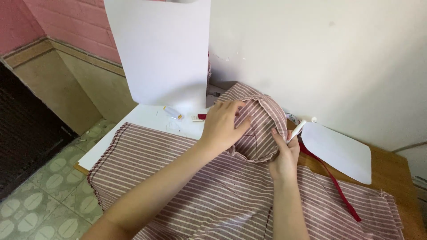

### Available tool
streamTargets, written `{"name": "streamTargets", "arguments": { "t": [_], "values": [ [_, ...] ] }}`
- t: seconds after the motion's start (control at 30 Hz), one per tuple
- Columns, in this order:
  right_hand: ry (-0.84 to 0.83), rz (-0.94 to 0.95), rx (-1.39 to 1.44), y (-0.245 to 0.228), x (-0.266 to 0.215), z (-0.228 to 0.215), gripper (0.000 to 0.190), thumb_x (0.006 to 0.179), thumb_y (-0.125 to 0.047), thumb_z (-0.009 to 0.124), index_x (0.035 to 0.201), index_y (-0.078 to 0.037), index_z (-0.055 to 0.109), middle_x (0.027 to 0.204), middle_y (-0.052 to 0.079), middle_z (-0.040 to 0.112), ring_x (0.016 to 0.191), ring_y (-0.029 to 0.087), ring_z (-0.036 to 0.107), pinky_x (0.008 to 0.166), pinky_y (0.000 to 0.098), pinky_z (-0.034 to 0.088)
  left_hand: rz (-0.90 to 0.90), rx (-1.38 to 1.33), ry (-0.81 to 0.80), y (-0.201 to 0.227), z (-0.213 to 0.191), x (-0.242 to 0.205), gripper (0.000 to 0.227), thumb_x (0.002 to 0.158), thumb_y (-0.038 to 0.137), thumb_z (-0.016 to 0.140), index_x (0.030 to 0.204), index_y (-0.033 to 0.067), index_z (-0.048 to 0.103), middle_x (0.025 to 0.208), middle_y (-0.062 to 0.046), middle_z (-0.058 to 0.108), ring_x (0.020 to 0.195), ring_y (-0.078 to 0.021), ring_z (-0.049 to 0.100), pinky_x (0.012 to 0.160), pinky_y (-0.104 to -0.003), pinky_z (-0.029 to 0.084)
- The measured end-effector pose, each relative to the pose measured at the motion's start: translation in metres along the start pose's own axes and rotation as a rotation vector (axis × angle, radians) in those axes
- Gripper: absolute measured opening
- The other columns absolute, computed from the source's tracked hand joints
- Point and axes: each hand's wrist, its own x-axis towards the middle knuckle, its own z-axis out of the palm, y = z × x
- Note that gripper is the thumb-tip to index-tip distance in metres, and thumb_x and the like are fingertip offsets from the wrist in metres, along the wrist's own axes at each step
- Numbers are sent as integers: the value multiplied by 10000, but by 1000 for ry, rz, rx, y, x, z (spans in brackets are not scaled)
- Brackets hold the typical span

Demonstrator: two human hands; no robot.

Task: Inspecting and shaping a small striped fabric bag using a small plastic tool on a workbench.

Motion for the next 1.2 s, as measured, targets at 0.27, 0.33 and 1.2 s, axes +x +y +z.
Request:
{"name": "streamTargets", "arguments": {
  "t": [0.27,0.33,1.2],
  "values": [
    [96,-75,37,17,25,-27,318,949,6,814,1032,-84,521,867,82,704,811,239,791,737,332,653,-450,-900,-279,34,-17,37,532,922,594,789,1172,125,804,1187,-186,764,1152,-389,710,1031,-477,510],
    [149,-75,54,14,23,-27,310,942,10,813,1035,-75,530,854,88,703,791,242,788,729,339,657,-430,-990,-291,38,-33,51,550,937,617,768,1151,111,797,1138,-175,766,1120,-365,715,1020,-477,504],
    [256,-109,-423,-73,-4,29,385,1171,-332,268,1375,-56,442,1351,167,723,1181,323,757,962,418,700,-255,-824,-616,59,-113,91,462,1118,376,399,1456,183,648,1193,-18,691,934,-108,699,726,-234,453]
  ]
}}
